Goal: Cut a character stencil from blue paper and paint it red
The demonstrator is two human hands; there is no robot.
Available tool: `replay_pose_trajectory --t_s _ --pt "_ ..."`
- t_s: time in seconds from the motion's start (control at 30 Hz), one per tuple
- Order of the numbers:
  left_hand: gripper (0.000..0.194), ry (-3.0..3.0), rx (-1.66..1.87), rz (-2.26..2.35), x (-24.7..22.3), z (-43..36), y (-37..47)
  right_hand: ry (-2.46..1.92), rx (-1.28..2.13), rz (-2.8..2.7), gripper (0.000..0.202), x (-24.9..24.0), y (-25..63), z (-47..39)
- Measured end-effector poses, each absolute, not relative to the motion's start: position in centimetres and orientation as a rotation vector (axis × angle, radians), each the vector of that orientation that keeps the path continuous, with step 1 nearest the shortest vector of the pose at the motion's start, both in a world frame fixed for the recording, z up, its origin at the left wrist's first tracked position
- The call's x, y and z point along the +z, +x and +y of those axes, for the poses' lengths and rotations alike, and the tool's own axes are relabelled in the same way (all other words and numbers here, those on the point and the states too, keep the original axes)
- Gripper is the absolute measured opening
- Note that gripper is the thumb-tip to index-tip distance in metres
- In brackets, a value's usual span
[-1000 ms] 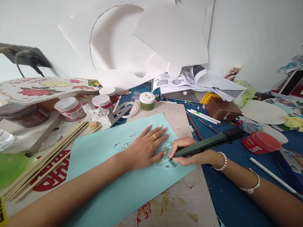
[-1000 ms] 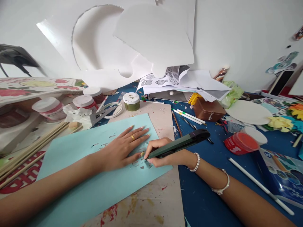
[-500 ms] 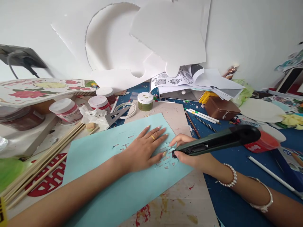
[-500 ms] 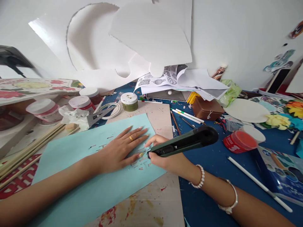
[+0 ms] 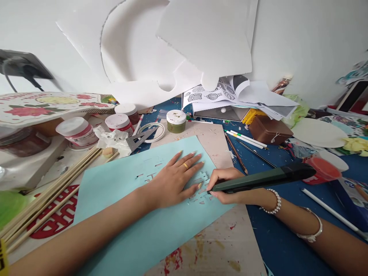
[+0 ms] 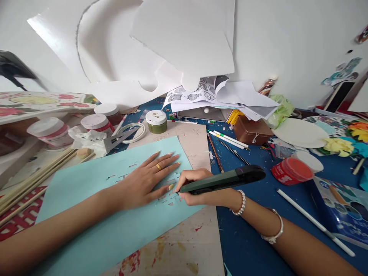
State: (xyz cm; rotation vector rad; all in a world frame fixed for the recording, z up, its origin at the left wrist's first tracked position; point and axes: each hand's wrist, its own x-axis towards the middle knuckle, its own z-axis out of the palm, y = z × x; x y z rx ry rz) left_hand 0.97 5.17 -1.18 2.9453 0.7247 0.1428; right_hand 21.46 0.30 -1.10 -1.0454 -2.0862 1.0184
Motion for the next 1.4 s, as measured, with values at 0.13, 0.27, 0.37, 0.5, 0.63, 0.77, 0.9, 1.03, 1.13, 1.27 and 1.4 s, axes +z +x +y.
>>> replay_pose_trajectory --t_s 0.13,0.27,0.37,0.5,0.63,0.77,0.9,1.03,1.13,1.27,1.4 --pt "0.05 2.943 0.14 0.725 -1.2 5.17 0.98 -1.061 1.02 -2.115 0.013 -0.71 21.26 0.31" --pt "0.05 2.931 0.164 0.715 -1.23 5.19 0.93 -1.068 1.028 -2.135 0.012 -0.55 21.28 0.47" --pt "0.05 2.936 0.156 0.721 -1.16 5.18 0.9 -1.062 1.053 -2.137 0.014 -0.59 21.36 0.56" --pt "0.051 2.949 0.104 0.728 -0.99 5.09 0.91 -1.038 1.04 -2.152 0.017 -0.66 21.53 0.62" --pt "0.051 2.952 0.097 0.733 -0.9 5.03 0.95 -1.005 1.064 -2.165 0.017 -0.8 21.78 0.74" --pt "0.05 2.95 0.113 0.733 -0.88 5.1 0.95 -1.001 1.081 -2.16 0.015 -0.85 21.99 0.87" --pt "0.051 2.957 0.108 0.736 -0.96 5.17 0.94 -0.983 1.137 -2.134 0.017 -0.67 21.95 0.87" --pt "0.051 2.961 0.104 0.741 -1.11 5.11 0.97 -0.979 1.152 -2.132 0.017 -0.62 21.89 0.81" --pt "0.05 2.954 0.119 0.738 -1.17 5.08 0.96 -0.969 1.157 -2.138 0.017 -0.76 21.92 0.8" --pt "0.051 2.948 0.127 0.733 -1.1 5.11 0.94 -0.979 1.113 -2.141 0.014 -0.88 21.91 0.79" --pt "0.051 2.946 0.116 0.734 -1.09 5.13 0.95 -1.001 1.073 -2.153 0.016 -0.98 21.89 0.78"
